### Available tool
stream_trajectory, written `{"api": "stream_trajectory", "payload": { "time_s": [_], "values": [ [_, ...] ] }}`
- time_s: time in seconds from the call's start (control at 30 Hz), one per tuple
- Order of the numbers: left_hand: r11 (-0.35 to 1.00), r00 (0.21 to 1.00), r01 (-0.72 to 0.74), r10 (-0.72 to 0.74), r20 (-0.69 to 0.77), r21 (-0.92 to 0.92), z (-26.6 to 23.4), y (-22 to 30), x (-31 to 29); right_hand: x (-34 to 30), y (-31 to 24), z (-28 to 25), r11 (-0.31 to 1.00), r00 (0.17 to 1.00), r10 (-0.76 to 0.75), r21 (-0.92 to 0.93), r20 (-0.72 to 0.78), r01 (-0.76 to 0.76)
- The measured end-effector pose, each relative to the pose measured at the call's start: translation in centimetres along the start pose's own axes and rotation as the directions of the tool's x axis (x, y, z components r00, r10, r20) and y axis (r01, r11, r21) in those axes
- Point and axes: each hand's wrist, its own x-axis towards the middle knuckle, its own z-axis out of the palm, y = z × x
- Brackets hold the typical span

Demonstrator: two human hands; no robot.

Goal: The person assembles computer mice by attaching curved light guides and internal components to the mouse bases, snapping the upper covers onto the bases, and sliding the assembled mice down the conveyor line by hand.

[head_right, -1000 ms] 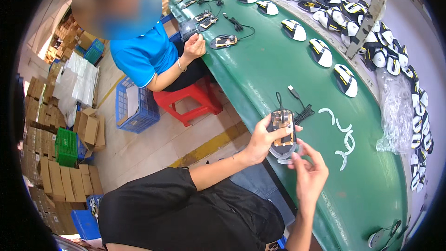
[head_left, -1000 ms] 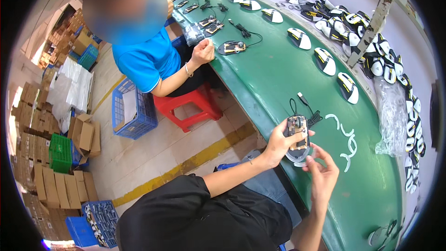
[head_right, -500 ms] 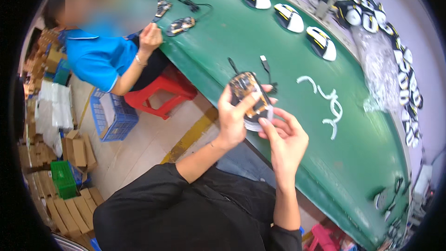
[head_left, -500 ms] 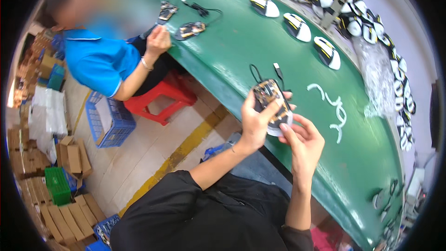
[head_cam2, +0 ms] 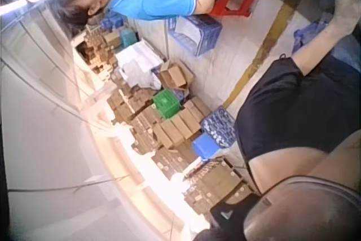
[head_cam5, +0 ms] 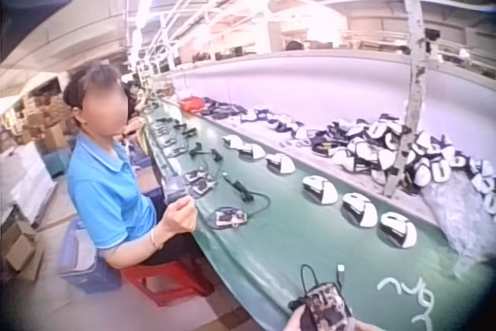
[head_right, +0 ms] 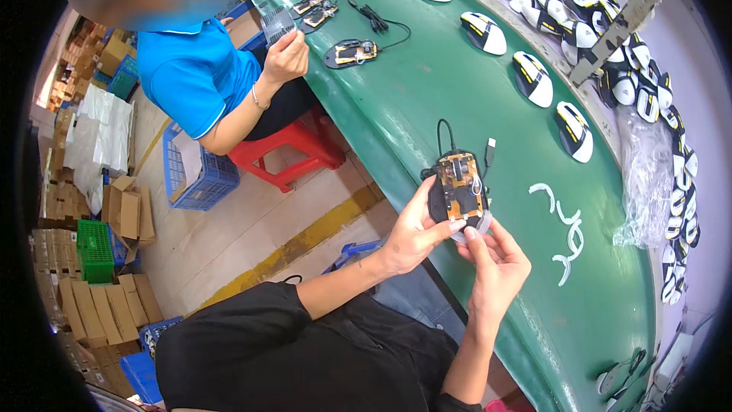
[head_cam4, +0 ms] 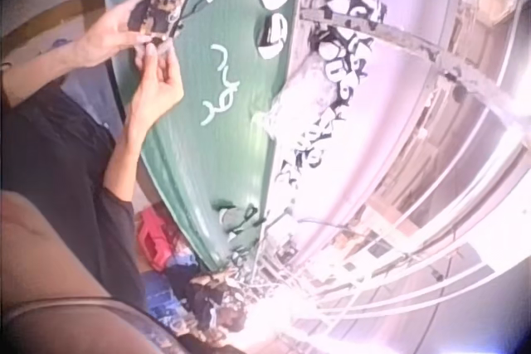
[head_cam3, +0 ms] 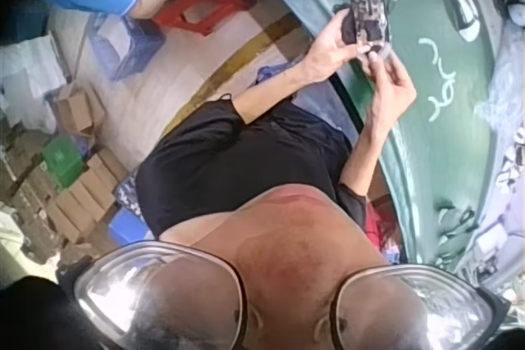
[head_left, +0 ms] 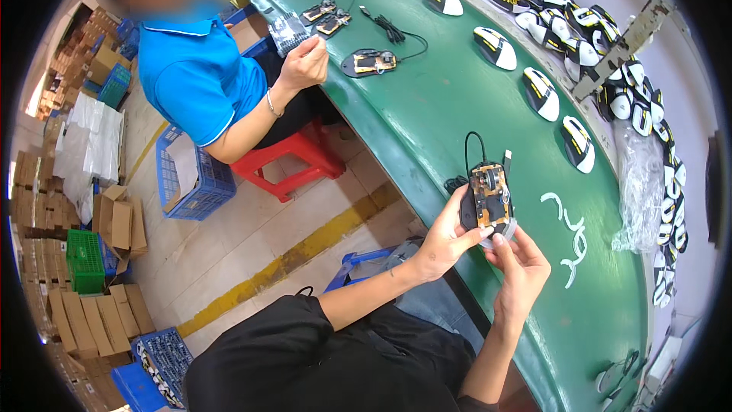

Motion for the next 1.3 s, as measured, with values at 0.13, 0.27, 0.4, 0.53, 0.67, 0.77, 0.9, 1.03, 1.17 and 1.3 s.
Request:
{"api": "stream_trajectory", "payload": {
  "time_s": [0.13, 0.27, 0.4, 0.53, 0.67, 0.77, 0.9, 1.03, 1.17, 1.3],
  "values": [
    [0.995, 0.997, -0.083, 0.082, 0.014, 0.06, 0.5, -0.5, -0.4, 0.7, 0.1, -0.6, 0.998, 0.999, 0.045, -0.052, 0.024, -0.044],
    [0.978, 0.987, -0.155, 0.147, 0.072, 0.138, 0.6, -0.2, 0.0, 0.5, 0.1, -0.5, 0.997, 1.0, 0.031, -0.064, -0.002, -0.031],
    [0.978, 0.99, -0.127, 0.115, 0.081, 0.164, 0.3, 0.0, -0.1, 0.2, 0.3, -0.4, 0.997, 0.999, 0.042, -0.061, -0.01, -0.042],
    [0.997, 0.996, 0.043, -0.048, 0.08, 0.061, 0.1, 0.1, 0.0, 0.2, -0.3, -1.3, 0.991, 0.991, 0.134, 0.002, -0.016, -0.134],
    [0.998, 0.992, 0.055, -0.055, 0.116, 0.006, 0.9, -0.5, -0.5, -0.1, 0.4, -1.8, 0.998, 0.998, 0.069, -0.003, 0.005, -0.069],
    [0.999, 0.998, -0.021, 0.023, 0.064, -0.032, 1.7, -0.7, -0.7, -0.5, 0.9, -1.8, 1.0, 1.0, 0.009, 0.028, -0.004, -0.009],
    [1.0, 0.999, -0.018, 0.018, 0.043, -0.005, 1.5, 0.2, -0.5, -0.5, -0.2, -1.7, 0.997, 0.997, 0.077, -0.001, -0.004, -0.077],
    [0.993, 0.995, 0.06, -0.052, 0.084, -0.098, 1.6, 0.6, -0.2, -0.3, 0.1, -2.3, 0.995, 0.995, 0.094, 0.029, -0.033, -0.093],
    [0.991, 0.991, 0.094, -0.084, 0.105, -0.091, 1.9, 0.1, -0.1, -0.6, 0.0, -2.4, 0.996, 0.996, 0.001, -0.086, -0.085, -0.008],
    [1.0, 0.997, 0.008, -0.006, 0.081, -0.03, 2.2, 0.0, 0.2, -0.3, -0.3, -2.7, 0.982, 0.998, -0.025, -0.19, -0.064, 0.013]
  ]
}}
